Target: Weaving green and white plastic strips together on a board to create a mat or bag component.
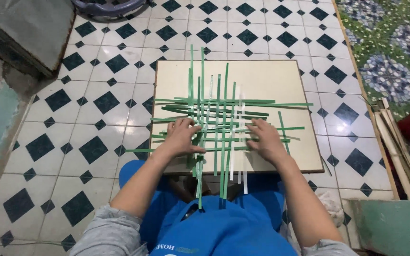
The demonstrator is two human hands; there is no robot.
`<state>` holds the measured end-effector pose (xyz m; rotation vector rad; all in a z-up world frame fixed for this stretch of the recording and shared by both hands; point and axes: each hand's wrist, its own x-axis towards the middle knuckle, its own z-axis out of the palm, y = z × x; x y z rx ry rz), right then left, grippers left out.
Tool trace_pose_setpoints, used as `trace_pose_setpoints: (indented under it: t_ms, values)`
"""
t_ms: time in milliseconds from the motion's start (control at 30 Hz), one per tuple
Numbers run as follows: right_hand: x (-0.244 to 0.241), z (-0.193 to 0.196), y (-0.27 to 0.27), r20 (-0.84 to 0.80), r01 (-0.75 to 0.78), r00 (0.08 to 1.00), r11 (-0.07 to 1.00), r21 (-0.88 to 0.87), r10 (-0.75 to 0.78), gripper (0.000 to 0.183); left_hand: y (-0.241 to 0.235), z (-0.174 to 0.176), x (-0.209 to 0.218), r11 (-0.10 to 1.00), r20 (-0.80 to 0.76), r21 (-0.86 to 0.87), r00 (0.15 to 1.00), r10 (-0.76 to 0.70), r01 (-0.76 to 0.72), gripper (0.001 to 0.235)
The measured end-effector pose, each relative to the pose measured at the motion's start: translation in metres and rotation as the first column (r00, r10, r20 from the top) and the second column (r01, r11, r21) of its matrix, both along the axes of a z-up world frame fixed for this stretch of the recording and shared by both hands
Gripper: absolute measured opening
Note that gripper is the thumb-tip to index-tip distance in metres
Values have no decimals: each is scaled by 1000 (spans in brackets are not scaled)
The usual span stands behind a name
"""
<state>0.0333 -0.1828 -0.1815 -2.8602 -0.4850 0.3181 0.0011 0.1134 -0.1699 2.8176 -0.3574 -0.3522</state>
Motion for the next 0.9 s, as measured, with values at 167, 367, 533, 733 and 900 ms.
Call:
trace_pose_setpoints:
  t_ms: [167, 367, 533, 733, 900]
  values:
    - [-20, -29, -79, 153, 374, 900, 903, 213, -408, 37, -51, 6, -8, 990, 9, -2, 990, -141, 141, 76]
    - [-51, -65, -116, -5, 599, 800, 799, 60, -599, 50, -57, -2, 10, 988, -97, -4, 983, -155, 155, 83]
    - [-46, -67, -118, -117, 708, 707, 696, 125, -698, 40, -58, -6, 20, 987, -78, 47, 985, -152, 156, 74]
    - [-53, -57, -121, -177, 686, 723, 724, 71, -668, 29, -60, -5, 26, 988, -44, 46, 988, -146, 148, 58]
    - [-64, -44, -111, -101, 705, 708, 708, 34, -699, 27, -61, -10, 31, 982, -13, 57, 984, -179, 180, 49]
